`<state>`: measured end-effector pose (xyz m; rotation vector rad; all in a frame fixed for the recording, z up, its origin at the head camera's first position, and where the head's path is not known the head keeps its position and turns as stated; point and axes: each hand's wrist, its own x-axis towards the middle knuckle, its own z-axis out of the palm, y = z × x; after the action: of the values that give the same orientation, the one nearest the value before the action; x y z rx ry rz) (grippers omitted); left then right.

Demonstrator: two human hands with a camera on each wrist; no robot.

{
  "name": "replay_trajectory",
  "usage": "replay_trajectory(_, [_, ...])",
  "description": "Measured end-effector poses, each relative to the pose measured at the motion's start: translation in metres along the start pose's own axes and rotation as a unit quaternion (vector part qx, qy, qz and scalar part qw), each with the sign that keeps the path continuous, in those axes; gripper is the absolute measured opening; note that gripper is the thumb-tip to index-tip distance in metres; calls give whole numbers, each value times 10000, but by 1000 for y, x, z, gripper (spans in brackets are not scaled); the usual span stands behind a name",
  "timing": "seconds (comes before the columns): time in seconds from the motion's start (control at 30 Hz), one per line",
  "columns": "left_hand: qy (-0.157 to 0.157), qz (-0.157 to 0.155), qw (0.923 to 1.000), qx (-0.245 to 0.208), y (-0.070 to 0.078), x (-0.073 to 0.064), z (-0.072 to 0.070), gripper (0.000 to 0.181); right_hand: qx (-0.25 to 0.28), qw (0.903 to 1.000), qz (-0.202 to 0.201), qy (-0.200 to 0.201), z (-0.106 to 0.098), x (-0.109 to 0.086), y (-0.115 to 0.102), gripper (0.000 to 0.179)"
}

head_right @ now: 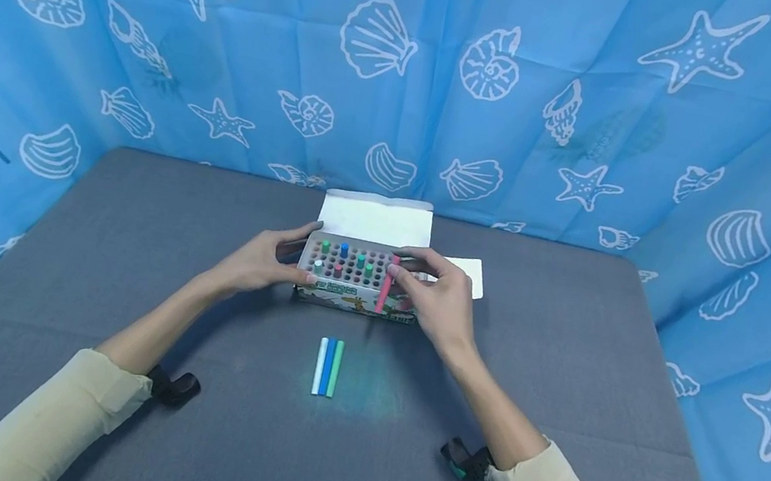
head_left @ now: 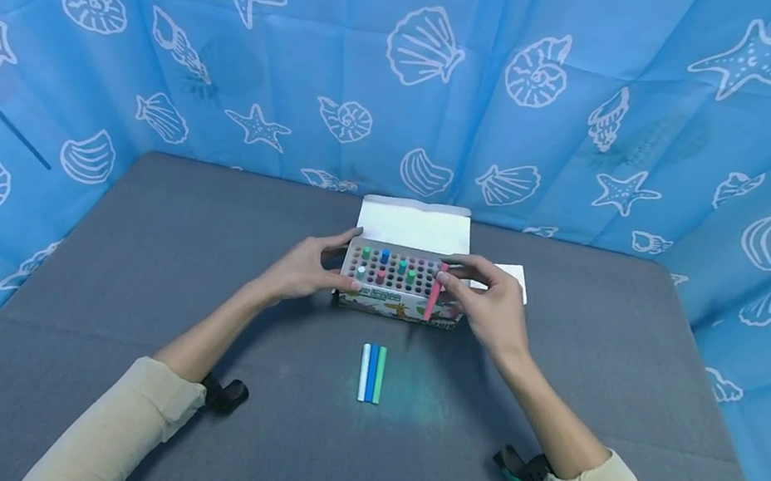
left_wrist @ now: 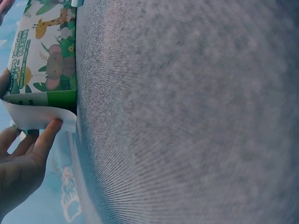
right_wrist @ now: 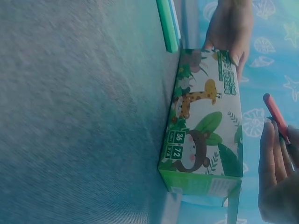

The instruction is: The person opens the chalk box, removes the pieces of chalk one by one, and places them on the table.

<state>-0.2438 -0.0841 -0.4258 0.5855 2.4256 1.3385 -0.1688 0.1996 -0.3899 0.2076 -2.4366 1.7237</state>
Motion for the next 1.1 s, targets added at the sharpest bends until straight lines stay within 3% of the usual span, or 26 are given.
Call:
replay_trajectory(0.5, [2, -13, 10000, -15, 0, 1, 1, 93, 430, 9977, 332, -396, 9, -19, 3, 29])
replay_trajectory(1.1, [-32, -8, 10000, -27, 0, 1, 0, 92, 430, 9909, 858, -945, 22, -36, 17, 29])
